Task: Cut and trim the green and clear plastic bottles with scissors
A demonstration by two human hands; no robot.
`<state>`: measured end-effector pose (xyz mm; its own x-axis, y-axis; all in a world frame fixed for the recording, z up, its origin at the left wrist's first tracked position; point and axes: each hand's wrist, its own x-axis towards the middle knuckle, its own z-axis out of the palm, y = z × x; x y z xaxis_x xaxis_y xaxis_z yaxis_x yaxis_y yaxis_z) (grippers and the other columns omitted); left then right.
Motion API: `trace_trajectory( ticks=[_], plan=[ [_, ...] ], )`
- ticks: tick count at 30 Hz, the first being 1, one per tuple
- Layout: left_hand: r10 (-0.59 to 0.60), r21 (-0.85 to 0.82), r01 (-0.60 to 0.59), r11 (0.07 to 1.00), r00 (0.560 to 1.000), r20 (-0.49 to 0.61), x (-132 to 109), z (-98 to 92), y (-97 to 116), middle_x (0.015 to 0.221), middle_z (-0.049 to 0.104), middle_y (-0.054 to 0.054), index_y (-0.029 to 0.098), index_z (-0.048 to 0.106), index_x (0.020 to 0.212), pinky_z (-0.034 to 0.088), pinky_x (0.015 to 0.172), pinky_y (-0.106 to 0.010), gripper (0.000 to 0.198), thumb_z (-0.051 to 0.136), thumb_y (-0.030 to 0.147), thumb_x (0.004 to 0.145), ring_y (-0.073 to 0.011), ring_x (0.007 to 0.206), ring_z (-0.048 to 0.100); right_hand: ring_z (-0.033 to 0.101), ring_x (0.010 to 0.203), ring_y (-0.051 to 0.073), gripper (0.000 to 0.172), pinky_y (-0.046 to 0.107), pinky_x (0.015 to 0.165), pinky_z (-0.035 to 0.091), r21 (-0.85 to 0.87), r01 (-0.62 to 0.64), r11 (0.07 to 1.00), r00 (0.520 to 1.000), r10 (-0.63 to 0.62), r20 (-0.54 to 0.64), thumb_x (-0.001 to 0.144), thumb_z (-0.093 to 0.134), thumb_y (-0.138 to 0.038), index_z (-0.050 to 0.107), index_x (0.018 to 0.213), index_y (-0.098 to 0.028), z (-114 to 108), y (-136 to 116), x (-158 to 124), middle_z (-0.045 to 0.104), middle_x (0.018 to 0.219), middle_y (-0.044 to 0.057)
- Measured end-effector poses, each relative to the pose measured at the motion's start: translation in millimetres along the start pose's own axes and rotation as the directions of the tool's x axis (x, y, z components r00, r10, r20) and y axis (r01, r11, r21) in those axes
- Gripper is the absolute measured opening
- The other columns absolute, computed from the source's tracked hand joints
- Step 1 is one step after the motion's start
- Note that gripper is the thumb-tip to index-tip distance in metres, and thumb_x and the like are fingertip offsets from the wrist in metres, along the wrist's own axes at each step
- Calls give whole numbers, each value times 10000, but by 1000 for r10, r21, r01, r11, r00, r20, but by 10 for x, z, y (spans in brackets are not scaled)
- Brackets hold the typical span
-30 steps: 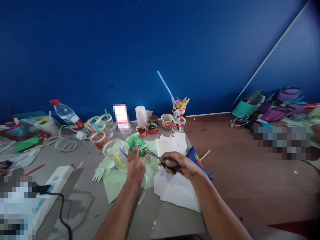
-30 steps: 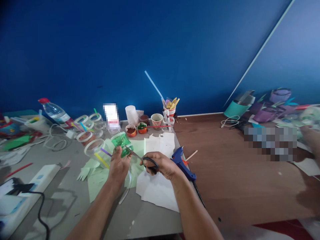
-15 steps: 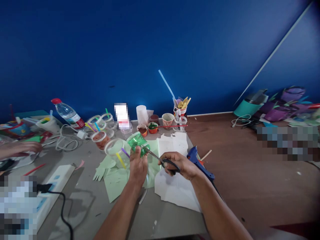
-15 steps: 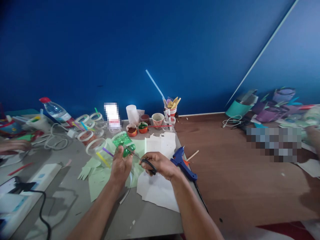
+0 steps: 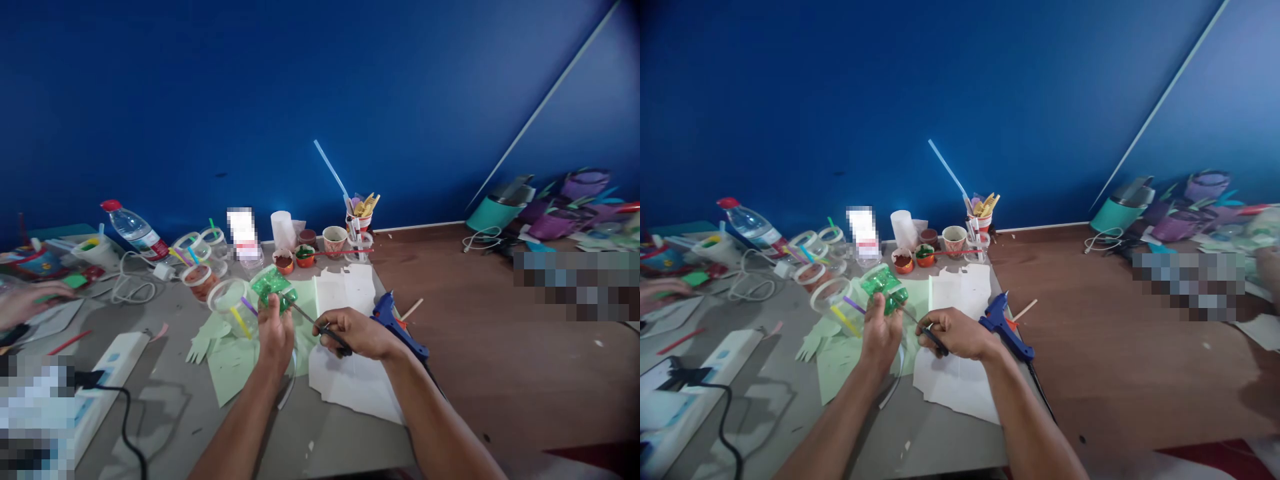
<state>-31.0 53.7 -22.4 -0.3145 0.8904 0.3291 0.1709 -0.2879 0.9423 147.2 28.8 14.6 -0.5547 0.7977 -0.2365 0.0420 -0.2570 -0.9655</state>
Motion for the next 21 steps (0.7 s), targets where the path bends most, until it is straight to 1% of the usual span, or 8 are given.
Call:
trace_trajectory(
  ticks=[6, 9, 11, 13, 14, 17, 19, 21],
  plan=[
    [-58, 14, 59, 998, 998, -26, 39, -17, 83, 856, 605, -67, 197, 647, 772, 414, 902, -371, 108, 711, 273, 729, -214, 850, 553, 387, 440, 48, 228, 208, 452, 306, 37, 30, 999, 999, -29, -31, 670, 705, -312, 634, 802, -141, 21, -21, -22, 469, 497, -78],
    [-159, -128, 153, 980, 987, -39, 3, 24, 93, 866, 610, -58, 201, 646, 754, 410, 916, -353, 186, 772, 312, 673, -214, 893, 557, 387, 452, 50, 234, 209, 455, 293, 40, 53, 998, 998, -51, -41, 670, 709, -318, 634, 802, -141, 68, -9, 29, 476, 511, -73],
    [-286, -318, 283, 905, 957, 39, -65, 100, 105, 867, 622, -41, 212, 639, 801, 447, 854, -330, 238, 759, 386, 692, -193, 865, 578, 387, 460, 52, 257, 208, 459, 286, 80, 89, 993, 994, -83, -77, 667, 722, -331, 633, 819, -144, 83, -18, 47, 475, 521, -72],
    [-338, -408, 346, 845, 936, 93, -133, 190, 118, 882, 634, -21, 240, 620, 933, 475, 777, -316, 296, 634, 500, 793, -164, 816, 601, 374, 456, 53, 291, 209, 461, 280, 134, 136, 982, 984, -118, -132, 664, 734, -360, 631, 830, -146, 62, -54, 20, 461, 514, -76],
    [-391, -486, 409, 773, 909, 143, -154, 228, 122, 871, 635, -9, 240, 612, 937, 477, 757, -304, 310, 631, 514, 793, -149, 787, 604, 367, 451, 54, 315, 211, 460, 276, 154, 159, 975, 978, -135, -158, 659, 741, -378, 628, 839, -146, 36, -79, -12, 456, 509, -77],
    [-444, -650, 443, 618, 878, 176, -141, 281, 120, 877, 649, 6, 218, 613, 917, 471, 796, -280, 340, 677, 513, 759, -120, 795, 618, 383, 462, 73, 401, 225, 469, 281, 211, 248, 946, 958, -207, -196, 659, 732, -449, 607, 889, -145, -72, -149, -131, 475, 526, -59],
    [-450, -707, 442, 552, 872, 194, -96, 272, 110, 884, 664, -2, 200, 624, 915, 472, 819, -284, 367, 688, 520, 747, -123, 808, 628, 421, 493, 92, 421, 236, 497, 301, 139, 290, 947, 942, -256, -219, 695, 694, -468, 590, 947, -148, -117, -161, -167, 515, 564, -37],
    [-459, -726, 467, 505, 857, 232, -56, 254, 98, 860, 676, -20, 180, 635, 912, 485, 791, -291, 398, 684, 537, 744, -136, 780, 634, 455, 528, 113, 370, 248, 528, 325, -47, 239, 970, 920, -242, -307, 754, 625, -452, 579, 976, -160, -114, -133, -135, 519, 588, -31]
  ],
)
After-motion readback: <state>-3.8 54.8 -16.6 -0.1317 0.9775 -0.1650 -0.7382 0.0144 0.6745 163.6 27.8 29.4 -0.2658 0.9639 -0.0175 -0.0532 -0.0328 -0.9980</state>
